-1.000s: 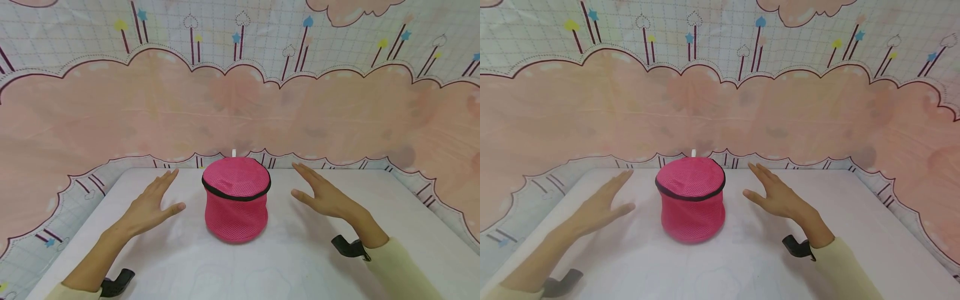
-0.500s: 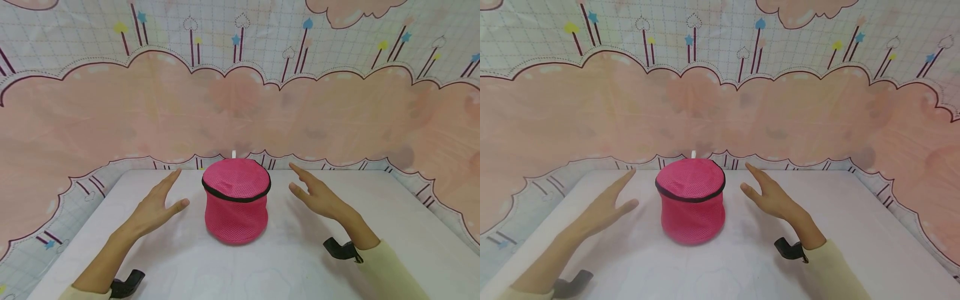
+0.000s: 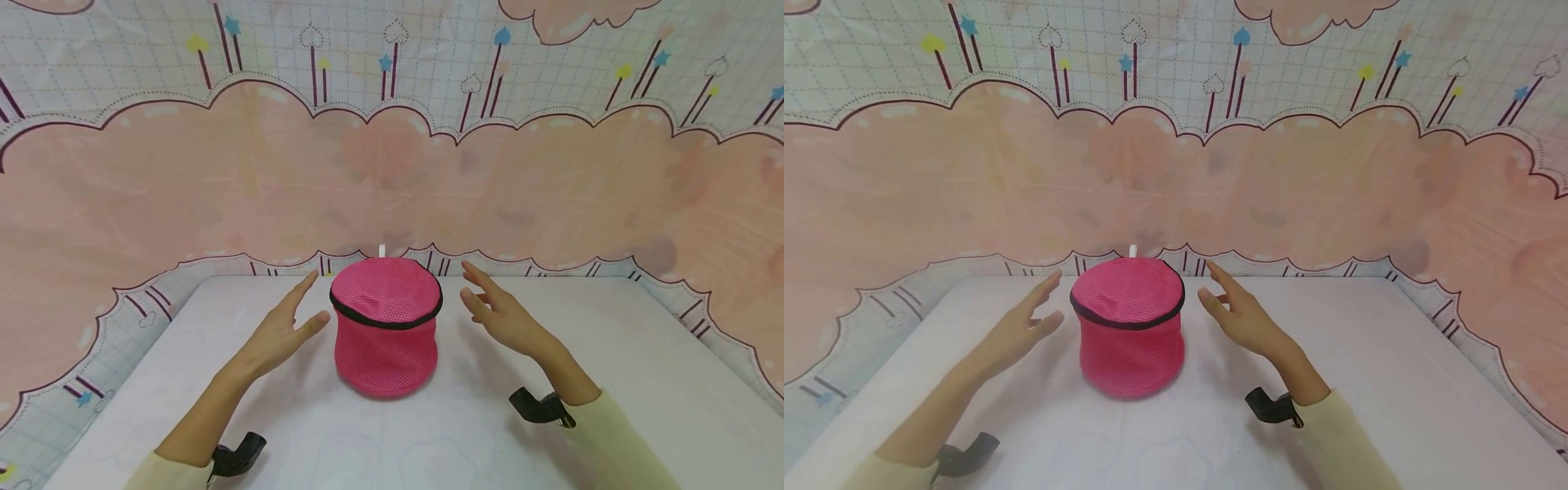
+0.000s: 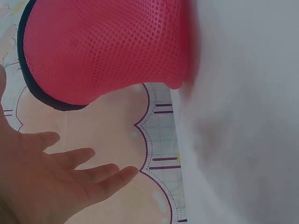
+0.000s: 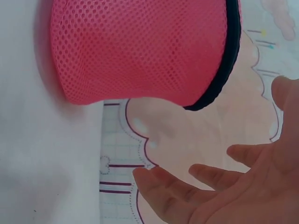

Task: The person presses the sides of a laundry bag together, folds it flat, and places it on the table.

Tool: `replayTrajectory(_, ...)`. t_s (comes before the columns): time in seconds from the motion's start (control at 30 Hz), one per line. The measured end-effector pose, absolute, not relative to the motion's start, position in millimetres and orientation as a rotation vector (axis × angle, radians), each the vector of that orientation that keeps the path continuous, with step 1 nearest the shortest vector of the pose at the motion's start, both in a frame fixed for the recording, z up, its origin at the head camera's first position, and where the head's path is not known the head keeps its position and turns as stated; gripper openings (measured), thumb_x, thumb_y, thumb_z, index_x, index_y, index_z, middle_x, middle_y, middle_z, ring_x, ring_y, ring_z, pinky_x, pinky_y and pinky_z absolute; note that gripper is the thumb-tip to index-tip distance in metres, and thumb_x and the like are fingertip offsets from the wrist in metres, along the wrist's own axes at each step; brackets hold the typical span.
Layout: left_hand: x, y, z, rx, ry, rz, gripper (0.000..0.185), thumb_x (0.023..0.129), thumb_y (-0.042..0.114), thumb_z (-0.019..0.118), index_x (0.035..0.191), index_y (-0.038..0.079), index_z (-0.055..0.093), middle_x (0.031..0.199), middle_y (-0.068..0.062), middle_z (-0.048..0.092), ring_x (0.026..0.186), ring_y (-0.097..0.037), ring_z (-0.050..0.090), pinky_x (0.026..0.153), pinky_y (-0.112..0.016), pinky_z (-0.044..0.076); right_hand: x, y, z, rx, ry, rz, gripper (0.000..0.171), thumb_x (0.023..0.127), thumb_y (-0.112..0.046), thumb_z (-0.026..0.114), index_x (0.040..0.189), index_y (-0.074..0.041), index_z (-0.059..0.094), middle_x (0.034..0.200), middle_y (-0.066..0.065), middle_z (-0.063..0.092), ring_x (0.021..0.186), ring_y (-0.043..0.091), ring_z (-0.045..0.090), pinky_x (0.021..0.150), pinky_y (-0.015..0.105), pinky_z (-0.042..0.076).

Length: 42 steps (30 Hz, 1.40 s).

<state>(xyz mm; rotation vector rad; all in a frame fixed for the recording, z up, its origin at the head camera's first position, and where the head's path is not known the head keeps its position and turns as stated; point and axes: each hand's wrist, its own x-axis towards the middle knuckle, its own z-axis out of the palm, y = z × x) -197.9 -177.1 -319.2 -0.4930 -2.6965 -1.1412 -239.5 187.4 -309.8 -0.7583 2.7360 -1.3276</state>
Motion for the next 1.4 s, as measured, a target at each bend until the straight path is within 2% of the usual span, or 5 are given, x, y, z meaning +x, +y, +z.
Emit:
replayTrajectory(0.2,-201,-174,-320,-0.461,-2.682,-1.226,0.075,0.095,0.046,0.052,0.154,0.017,0.017,0.154,-0.017,0.023,0.137,-0.042,0.025,0.096,-0.059,0.039,-238,183,-310,-0.745,2.63,-1.434,0.064,0.099,-0.042,0.048,0.154,-0.027,0.017,0.153,0.013,0.027,0.122,0.034,0.05,0.089,0.046,0.05)
replayTrajectory(0.57,-201,-162,-313,-0.441,-2.679,-1.368,0.075,0.094,0.051,0.05,0.154,0.022,0.015,0.156,-0.007,0.022,0.136,-0.041,0.029,0.098,-0.065,0.033,-241,171,-313,-0.762,2.541,-1.483,0.065,0.099,-0.036,0.052,0.154,-0.024,0.019,0.154,0.012,0.025,0.123,0.036,0.047,0.087,0.04,0.052)
replayTrajectory(0.83,-204,-155,-305,-0.446,-2.655,-1.422,0.075,0.095,0.051,0.048,0.155,0.02,0.014,0.154,-0.011,0.024,0.134,-0.039,0.031,0.099,-0.065,0.031,-246,158,-308,-0.703,2.43,-1.614,0.059,0.102,-0.033,0.044,0.154,-0.021,0.018,0.152,0.017,0.024,0.124,0.038,0.045,0.086,0.044,0.052)
replayTrajectory(1.07,-205,-155,-304,-0.331,-2.607,-1.478,0.072,0.096,0.052,0.046,0.154,0.023,0.014,0.153,-0.013,0.025,0.133,-0.039,0.033,0.099,-0.063,0.033,-252,148,-314,-0.609,2.488,-1.616,0.061,0.102,-0.04,0.042,0.153,-0.017,0.02,0.15,0.017,0.029,0.116,0.037,0.051,0.083,0.041,0.054)
replayTrajectory(1.4,-203,-147,-302,-0.358,-2.527,-1.692,0.066,0.1,0.038,0.046,0.154,0.015,0.014,0.152,-0.019,0.023,0.127,-0.037,0.038,0.094,-0.051,0.043,-250,152,-316,-0.578,2.511,-1.62,0.059,0.102,-0.04,0.042,0.153,-0.017,0.022,0.146,0.018,0.034,0.111,0.034,0.054,0.08,0.04,0.054)
